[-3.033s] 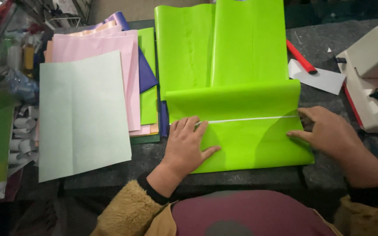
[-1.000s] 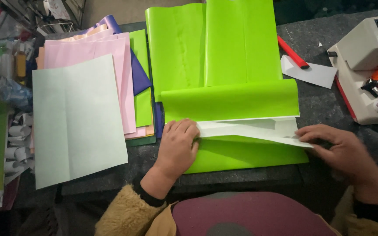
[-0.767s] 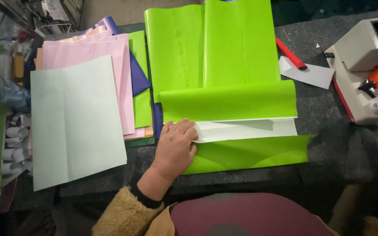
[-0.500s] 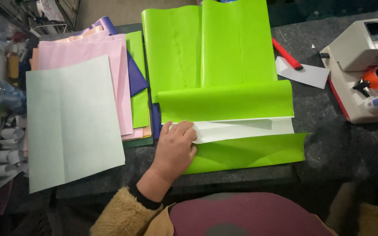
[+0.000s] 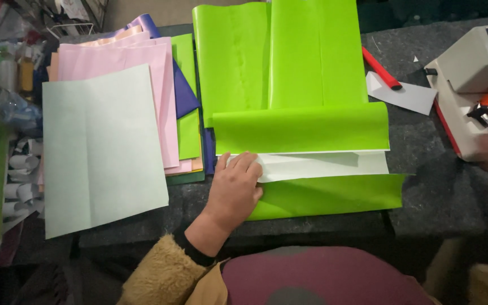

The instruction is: Applying glue to colored paper sheets and folding them to prepare for packaging or bag making.

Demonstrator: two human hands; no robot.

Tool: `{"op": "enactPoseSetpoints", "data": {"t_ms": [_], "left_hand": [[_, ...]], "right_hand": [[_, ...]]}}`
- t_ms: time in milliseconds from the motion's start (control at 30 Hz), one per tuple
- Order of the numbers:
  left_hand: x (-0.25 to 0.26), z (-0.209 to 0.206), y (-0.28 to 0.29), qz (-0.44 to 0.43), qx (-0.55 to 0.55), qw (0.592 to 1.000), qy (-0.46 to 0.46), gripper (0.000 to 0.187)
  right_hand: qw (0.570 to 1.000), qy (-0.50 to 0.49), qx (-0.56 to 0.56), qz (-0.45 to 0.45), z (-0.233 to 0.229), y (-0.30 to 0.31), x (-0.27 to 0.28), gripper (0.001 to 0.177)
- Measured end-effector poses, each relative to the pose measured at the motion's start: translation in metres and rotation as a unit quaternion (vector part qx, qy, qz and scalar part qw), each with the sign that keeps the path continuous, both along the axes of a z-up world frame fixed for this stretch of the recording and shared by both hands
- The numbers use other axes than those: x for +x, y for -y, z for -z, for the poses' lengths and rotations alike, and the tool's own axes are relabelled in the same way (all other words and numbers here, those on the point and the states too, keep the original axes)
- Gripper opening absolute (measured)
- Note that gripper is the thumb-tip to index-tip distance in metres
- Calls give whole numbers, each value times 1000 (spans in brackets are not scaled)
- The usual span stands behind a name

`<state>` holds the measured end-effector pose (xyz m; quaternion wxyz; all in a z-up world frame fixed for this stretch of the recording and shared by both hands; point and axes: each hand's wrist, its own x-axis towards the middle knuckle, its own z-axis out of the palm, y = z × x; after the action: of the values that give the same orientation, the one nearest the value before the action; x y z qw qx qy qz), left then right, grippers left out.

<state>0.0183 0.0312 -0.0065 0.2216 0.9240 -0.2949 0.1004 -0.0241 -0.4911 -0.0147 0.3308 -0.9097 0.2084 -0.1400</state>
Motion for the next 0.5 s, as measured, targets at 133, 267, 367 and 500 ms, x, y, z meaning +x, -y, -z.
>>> {"op": "enactPoseSetpoints", "data": {"t_ms": [133, 267, 367, 500], "left_hand": [[0, -2, -1, 1, 5, 1000, 4, 35], [-3, -1, -1, 9, 11, 1000, 5, 36], [-6, 1, 1, 20, 22, 999, 42, 29], [-12, 2, 3, 27, 22, 996, 82, 19]], "right_hand": [[994, -110, 22, 1, -27, -115, 47, 34], [963, -186, 194, 14, -21, -141, 76, 38], [957, -215, 193, -10, 12, -119, 90, 36], [962, -206, 173, -42, 18, -117, 91, 33]]}}
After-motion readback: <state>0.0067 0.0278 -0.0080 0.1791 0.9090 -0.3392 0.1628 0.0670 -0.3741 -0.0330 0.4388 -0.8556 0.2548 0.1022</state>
